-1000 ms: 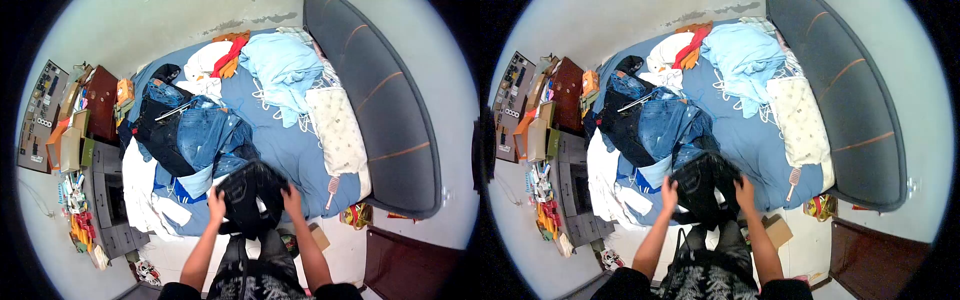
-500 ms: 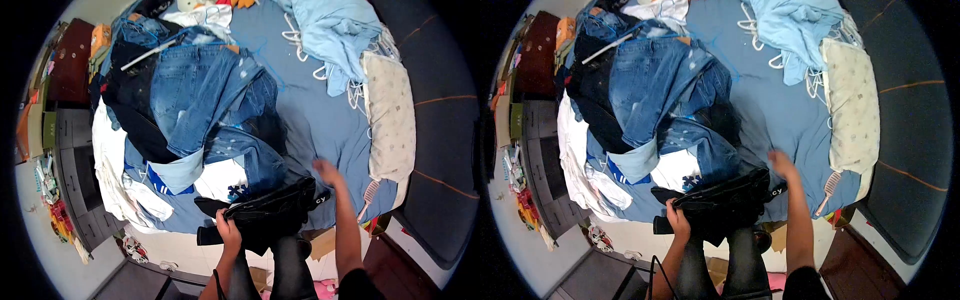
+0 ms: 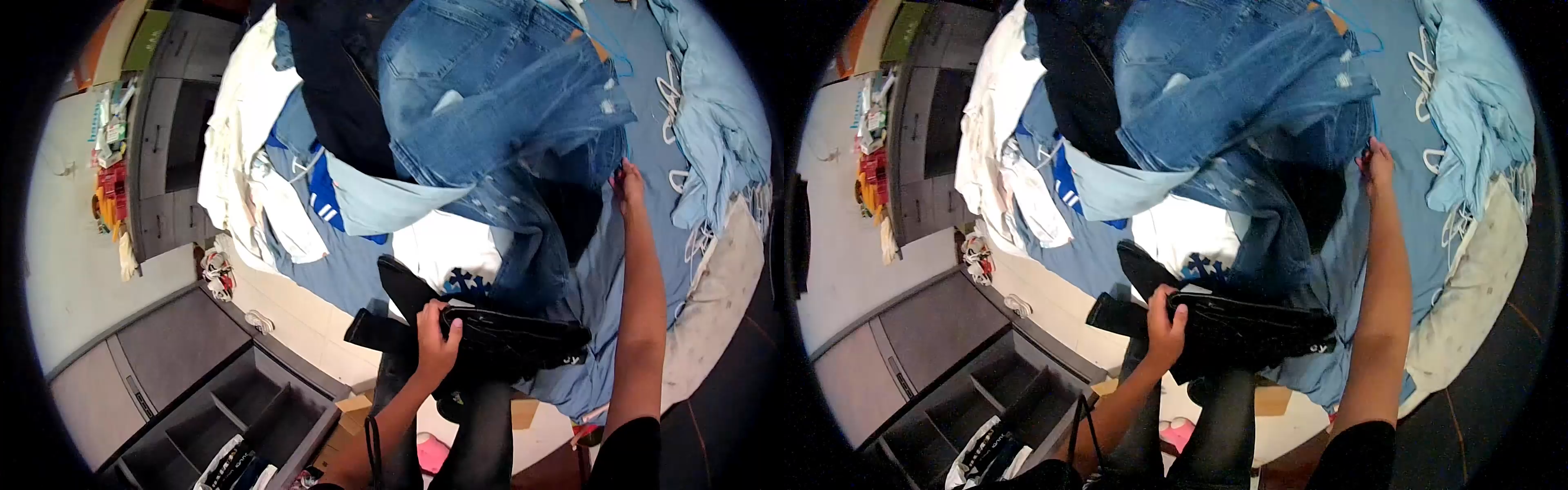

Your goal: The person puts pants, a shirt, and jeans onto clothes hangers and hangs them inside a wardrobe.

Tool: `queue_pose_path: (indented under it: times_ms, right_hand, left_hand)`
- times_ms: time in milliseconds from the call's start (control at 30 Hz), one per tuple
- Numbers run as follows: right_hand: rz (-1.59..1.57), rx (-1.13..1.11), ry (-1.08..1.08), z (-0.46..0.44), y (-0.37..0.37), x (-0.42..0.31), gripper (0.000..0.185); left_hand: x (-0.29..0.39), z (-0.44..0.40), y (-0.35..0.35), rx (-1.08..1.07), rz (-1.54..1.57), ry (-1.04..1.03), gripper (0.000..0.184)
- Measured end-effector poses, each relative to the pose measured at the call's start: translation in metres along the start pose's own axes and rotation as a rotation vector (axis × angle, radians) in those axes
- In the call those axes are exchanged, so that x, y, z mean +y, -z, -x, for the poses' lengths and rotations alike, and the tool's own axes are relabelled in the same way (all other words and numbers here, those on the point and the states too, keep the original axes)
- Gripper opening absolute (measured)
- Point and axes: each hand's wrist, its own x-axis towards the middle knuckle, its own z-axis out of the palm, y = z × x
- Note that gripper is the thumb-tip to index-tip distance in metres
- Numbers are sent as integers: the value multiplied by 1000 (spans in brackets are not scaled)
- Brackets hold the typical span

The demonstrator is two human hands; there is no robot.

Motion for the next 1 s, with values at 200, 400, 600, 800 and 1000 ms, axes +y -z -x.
queue_pose_path:
  times_ms: [200,400,600,800,1000]
  right_hand:
    - [97,-24,166,106,-7,5,27]
    - [-239,-33,36,172,-31,17,19]
    - [192,288,360,121,29,19,17]
    - [882,882,645,62,177,-58,58]
    - [1140,937,779,1,214,-131,97]
  left_hand:
    - [-15,5,-3,-40,42,104,21]
    - [-18,-16,-34,-21,38,-87,20]
    - [26,-66,-129,-198,-226,-607,18]
    - [113,-103,-307,-364,-132,-1150,23]
    - [85,-176,-424,-273,-621,-999,30]
